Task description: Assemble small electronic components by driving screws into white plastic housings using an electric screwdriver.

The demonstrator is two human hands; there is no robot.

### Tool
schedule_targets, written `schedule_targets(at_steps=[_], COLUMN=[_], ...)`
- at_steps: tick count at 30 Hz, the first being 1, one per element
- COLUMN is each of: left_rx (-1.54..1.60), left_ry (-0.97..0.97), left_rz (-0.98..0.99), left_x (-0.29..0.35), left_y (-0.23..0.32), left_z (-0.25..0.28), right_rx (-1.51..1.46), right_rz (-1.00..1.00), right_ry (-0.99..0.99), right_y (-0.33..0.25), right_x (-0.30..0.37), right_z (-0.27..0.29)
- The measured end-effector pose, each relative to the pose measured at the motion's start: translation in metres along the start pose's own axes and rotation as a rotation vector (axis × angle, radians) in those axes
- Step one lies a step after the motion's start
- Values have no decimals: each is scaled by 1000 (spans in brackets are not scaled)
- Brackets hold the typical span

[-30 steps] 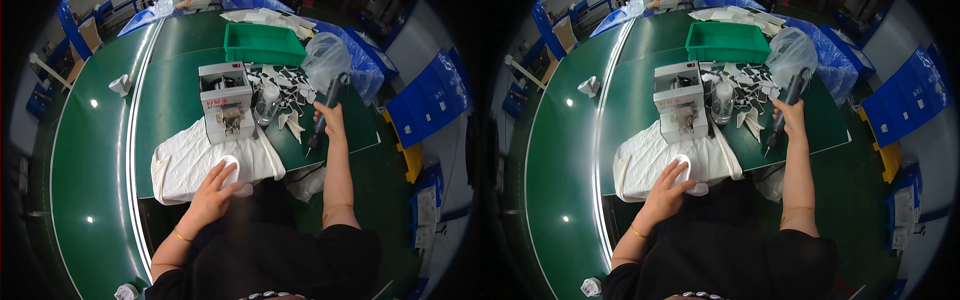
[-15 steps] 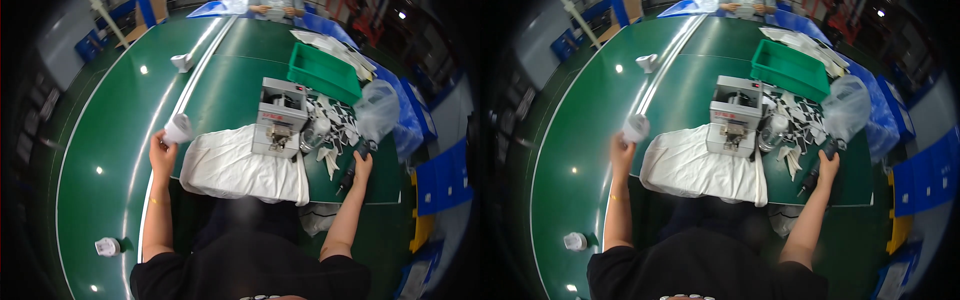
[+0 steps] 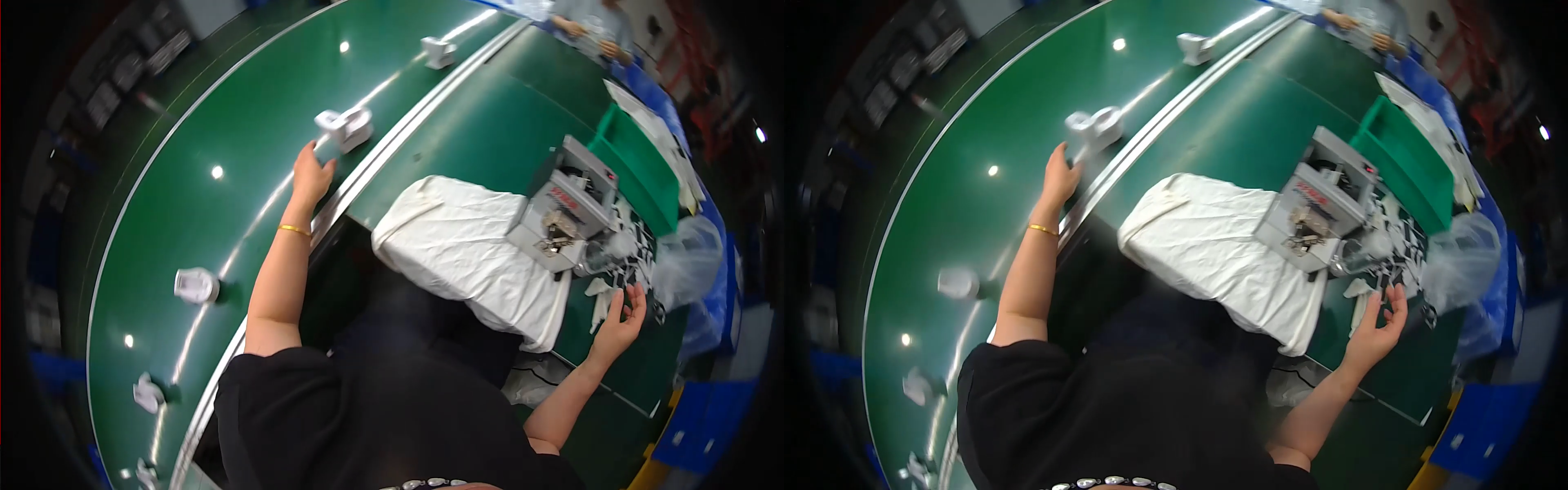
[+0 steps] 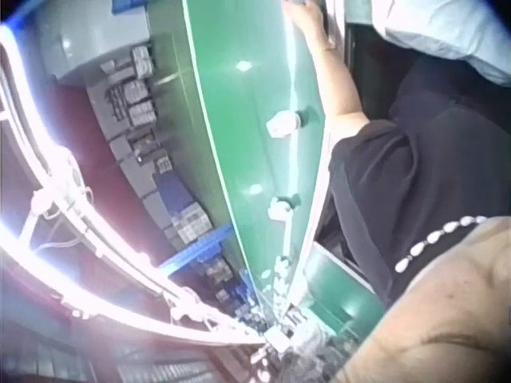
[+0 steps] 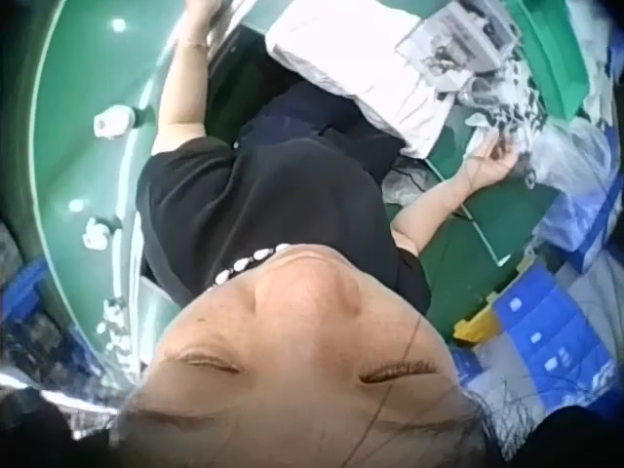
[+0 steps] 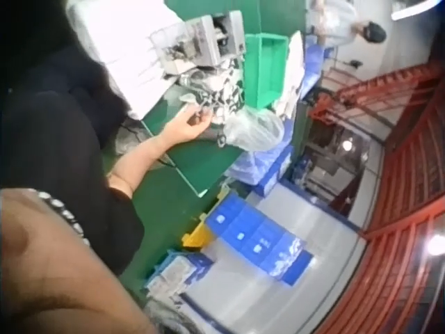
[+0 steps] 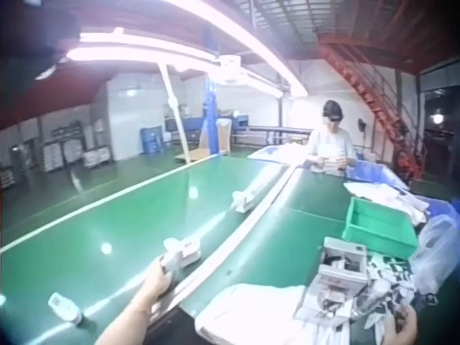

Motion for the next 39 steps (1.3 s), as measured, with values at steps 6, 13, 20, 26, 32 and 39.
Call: schedule_targets(at_steps=[6,13,20,26,32,39], left_rx=[-606,-442,-327,-535,-350,-245], left_ry=[-20,-431,-361,-213,-441,-530], left_rz=[-99,262,155,228,48,172], left_x=[80,152,148,102,90,84], left_y=[-38,-123,-141,-76,-38,-67], left_z=[137,228,247,192,150,170], right_rx=[-188,-322,-251,99,583,851], right_rz=[52,-61,153,-33,168,11], right_ry=[-267,-374,-362,-103,-367,-477], right_y=[-29,-23,-53,-2,48,66], right_x=[29,40,34,-41,-93,-88], right_z=[-51,-79,-83,-20,-39,-52])
Point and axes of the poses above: each hand's wrist, its own x-axis away from the middle knuckle, its own z-axis out of the back of the hand, y = z × x, the point moved 6 cm from there along -x, towards the middle knuckle, and after that the axes turned 2 degrees about -y, right-handed, at the moved point
